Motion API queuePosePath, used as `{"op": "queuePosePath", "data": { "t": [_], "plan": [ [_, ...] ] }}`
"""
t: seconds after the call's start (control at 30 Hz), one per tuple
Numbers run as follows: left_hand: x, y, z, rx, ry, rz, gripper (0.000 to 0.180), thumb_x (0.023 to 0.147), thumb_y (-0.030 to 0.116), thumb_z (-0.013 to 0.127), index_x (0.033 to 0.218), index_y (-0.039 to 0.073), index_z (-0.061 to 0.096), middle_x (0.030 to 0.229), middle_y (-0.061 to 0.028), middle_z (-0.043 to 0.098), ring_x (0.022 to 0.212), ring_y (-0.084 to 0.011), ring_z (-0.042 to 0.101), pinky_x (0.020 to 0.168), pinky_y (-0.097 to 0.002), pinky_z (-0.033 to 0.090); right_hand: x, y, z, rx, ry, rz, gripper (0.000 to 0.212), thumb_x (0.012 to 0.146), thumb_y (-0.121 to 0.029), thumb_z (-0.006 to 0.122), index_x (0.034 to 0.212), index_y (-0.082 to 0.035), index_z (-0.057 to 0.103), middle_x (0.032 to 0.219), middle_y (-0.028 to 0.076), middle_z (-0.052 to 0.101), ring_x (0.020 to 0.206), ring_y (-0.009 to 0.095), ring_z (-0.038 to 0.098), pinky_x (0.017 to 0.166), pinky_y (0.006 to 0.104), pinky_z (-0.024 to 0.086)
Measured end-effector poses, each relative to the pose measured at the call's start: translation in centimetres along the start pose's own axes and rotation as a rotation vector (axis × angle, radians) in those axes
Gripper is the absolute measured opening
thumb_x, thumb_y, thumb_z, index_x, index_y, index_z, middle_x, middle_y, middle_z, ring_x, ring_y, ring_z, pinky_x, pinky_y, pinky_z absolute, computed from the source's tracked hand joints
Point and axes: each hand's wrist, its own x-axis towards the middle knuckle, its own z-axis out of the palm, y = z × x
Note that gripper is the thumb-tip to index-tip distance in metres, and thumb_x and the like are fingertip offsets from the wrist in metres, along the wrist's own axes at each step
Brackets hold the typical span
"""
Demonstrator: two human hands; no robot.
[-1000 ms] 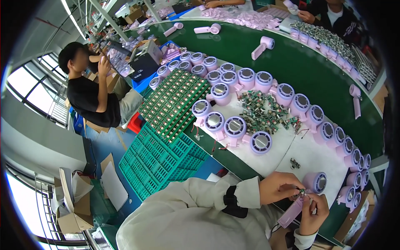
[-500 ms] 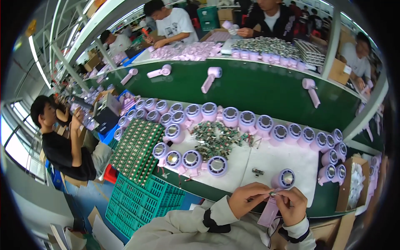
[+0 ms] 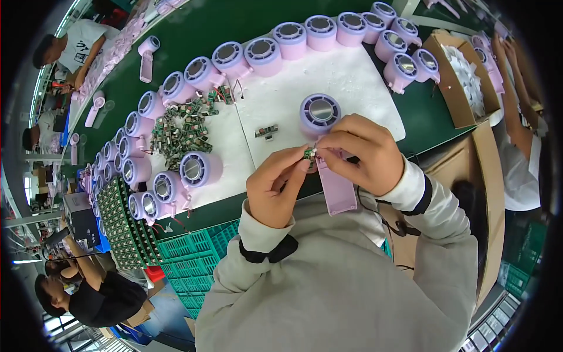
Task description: The person picks up a circuit board and a pink fan handle, connects the wires from the handle to the board, and fits the board into the handle. They then set the assembled handle aside and pick up another handle and circuit board to repeat the process.
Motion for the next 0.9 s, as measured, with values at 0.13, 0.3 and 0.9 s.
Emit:
{"op": "queuePosePath", "data": {
  "t": [0.13,0.3,0.9],
  "plan": [
    [-0.3,-0.6,0.0,-0.039,-0.006,0.009,0.028,0.096,-0.009,0.059,0.124,-0.005,0.063,0.118,-0.0159,0.066,0.104,-0.0198,0.067,0.091,-0.0294,0.057,-0.7,-0.1,-0.1,-0.004,0.001,0.003,0.019,0.077,0.0,0.075,0.096,-0.001,0.071,0.091,0.01,0.063,0.076,0.026,0.062,0.065,0.0342,0.051],
    [-1.1,-0.8,0.3,-0.093,0.028,0.006,0.028,0.097,-0.008,0.059,0.124,-0.005,0.063,0.119,-0.0165,0.066,0.105,-0.0202,0.068,0.091,-0.0299,0.057,-1.0,-0.8,0.0,0.003,-0.004,-0.026,0.018,0.077,0.001,0.075,0.094,-0.001,0.071,0.089,0.01,0.062,0.074,0.025,0.061,0.063,0.0338,0.05],
    [-1.6,-0.6,1.9,0.582,0.139,0.352,0.034,0.091,-0.009,0.065,0.124,-0.003,0.066,0.113,-0.0196,0.065,0.099,-0.0262,0.07,0.08,-0.0296,0.059,-1.2,-2.1,1.0,-0.022,0.098,0.035,0.018,0.074,0.004,0.075,0.09,0.001,0.07,0.08,0.007,0.06,0.061,0.018,0.058,0.054,0.0295,0.047]
  ]
}}
